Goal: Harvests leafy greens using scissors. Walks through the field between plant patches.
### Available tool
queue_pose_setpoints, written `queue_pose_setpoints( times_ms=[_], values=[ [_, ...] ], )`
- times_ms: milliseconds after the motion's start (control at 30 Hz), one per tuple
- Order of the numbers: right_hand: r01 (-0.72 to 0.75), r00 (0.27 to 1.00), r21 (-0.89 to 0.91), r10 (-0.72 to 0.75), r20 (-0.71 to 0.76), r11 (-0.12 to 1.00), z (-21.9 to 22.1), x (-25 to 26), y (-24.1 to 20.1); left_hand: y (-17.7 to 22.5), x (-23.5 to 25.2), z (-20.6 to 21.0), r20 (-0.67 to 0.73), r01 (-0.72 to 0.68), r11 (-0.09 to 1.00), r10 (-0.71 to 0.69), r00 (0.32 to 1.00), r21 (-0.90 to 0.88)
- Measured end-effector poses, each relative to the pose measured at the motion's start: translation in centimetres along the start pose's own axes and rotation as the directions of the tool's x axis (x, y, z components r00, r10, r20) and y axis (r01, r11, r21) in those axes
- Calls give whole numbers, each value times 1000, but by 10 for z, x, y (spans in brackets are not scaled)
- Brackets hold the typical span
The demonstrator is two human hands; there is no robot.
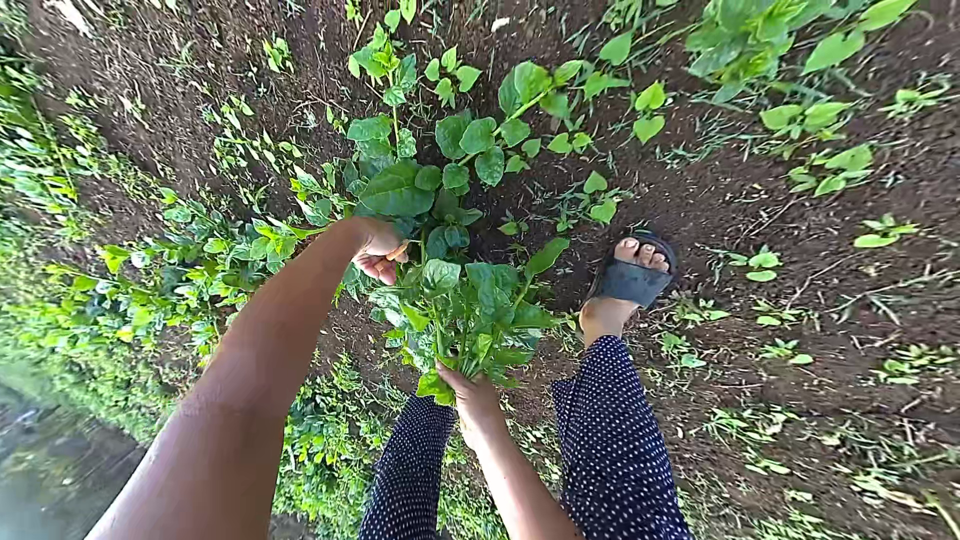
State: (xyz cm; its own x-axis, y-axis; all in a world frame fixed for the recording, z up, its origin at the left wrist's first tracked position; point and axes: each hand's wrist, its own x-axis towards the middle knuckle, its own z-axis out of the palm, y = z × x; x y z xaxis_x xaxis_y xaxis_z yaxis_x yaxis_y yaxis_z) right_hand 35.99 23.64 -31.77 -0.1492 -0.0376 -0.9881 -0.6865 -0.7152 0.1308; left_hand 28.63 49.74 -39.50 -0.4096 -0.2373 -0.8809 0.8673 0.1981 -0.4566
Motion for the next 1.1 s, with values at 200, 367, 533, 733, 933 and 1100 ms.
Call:
queue_pose_setpoints(
  times_ms=[200,367,533,733,933,1100],
  values=[
    [-77,994,280,50,100,957,-4,-11,-5,-60,-28,8,38,-331,938,336,941,-104],
    [14,975,474,-118,189,880,-29,-25,-28,-176,-38,46,-216,-630,634,608,764,-447],
    [87,779,569,-412,473,817,-78,-22,-6,-269,-7,132,-224,-564,503,584,780,-655],
    [70,747,551,-410,524,831,-116,-43,15,-298,44,226,42,-334,620,510,859,-710],
    [203,818,471,-413,401,858,-137,-62,12,-281,80,278,166,-211,608,503,848,-765],
    [290,819,404,-443,365,868,-128,-80,18,-253,120,319,325,-14,668,380,866,-744]
  ],
)
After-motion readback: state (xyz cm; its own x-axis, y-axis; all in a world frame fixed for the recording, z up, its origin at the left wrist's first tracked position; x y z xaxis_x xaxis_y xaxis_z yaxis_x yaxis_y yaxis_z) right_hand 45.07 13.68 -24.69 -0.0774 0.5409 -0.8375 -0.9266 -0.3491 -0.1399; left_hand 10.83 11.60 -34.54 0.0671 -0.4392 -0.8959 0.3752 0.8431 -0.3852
